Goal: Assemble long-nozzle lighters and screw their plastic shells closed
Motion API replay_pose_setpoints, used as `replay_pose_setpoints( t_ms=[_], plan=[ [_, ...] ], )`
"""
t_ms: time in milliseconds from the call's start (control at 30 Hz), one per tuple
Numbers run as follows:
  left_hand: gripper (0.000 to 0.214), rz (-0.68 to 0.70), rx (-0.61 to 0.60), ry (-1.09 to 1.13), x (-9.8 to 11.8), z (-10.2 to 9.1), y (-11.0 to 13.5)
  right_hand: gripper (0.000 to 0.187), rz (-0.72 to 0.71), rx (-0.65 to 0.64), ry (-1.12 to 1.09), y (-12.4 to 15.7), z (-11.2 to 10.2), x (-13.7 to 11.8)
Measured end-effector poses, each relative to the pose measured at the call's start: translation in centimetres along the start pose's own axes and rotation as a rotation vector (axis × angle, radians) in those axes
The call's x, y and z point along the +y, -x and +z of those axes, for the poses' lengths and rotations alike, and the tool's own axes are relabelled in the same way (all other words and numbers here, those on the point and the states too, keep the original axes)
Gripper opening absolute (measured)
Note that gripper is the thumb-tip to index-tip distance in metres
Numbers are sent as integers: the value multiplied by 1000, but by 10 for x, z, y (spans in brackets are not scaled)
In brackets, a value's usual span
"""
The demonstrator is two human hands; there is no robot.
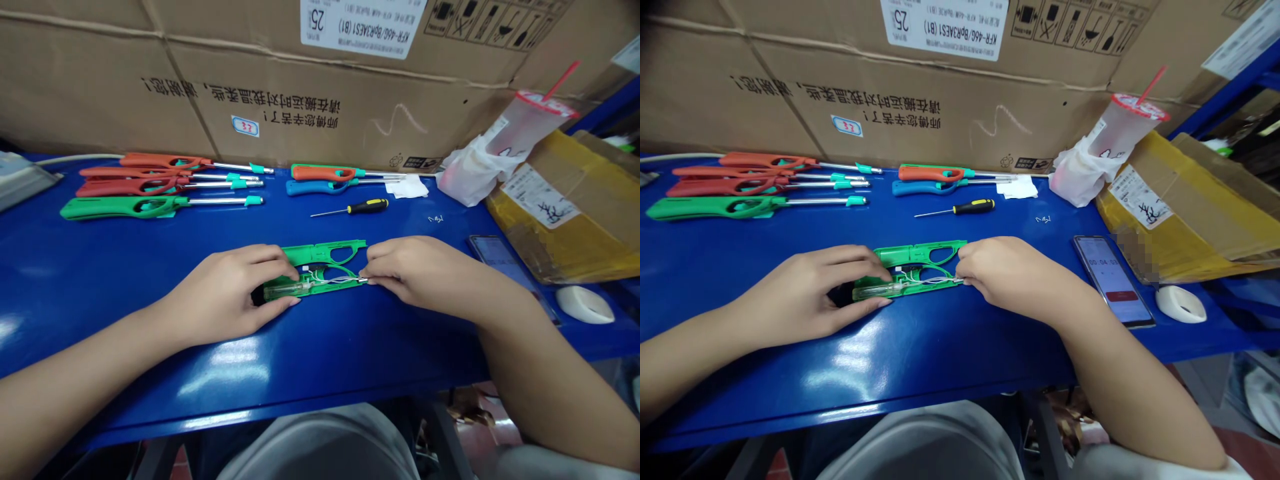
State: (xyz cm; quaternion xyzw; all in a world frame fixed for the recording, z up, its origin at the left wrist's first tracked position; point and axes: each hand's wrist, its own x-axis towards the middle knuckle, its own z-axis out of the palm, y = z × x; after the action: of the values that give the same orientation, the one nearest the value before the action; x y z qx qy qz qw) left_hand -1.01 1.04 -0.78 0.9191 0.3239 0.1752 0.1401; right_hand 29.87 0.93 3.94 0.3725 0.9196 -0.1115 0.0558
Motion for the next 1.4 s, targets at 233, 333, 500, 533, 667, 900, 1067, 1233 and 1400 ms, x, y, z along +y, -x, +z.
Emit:
replay_pose_setpoints(
  t_ms=[233,333,500,533,667,900,1067,1233,1400],
  plan=[
    [20,2,8,-4,1,0,-1,15,11,-1,-124,3,-1,4],
    [20,8,6,-18,1,-1,0,14,5,11,-198,0,-1,9],
    [21,8,2,-24,2,0,1,13,30,54,-282,-10,5,11],
    [21,8,3,-28,2,0,1,12,38,54,-306,-11,6,11],
    [21,16,7,-51,3,-1,1,15,63,48,-392,-15,8,11],
    [16,-48,48,29,8,-1,0,21,165,25,-404,-16,7,5],
    [14,14,109,95,12,-2,0,18,191,4,-399,-15,5,4],
    [14,124,-17,44,12,-3,2,18,168,11,-363,-13,5,6],
    [16,123,-30,23,10,-1,2,17,135,32,-347,-12,5,7]
  ],
)
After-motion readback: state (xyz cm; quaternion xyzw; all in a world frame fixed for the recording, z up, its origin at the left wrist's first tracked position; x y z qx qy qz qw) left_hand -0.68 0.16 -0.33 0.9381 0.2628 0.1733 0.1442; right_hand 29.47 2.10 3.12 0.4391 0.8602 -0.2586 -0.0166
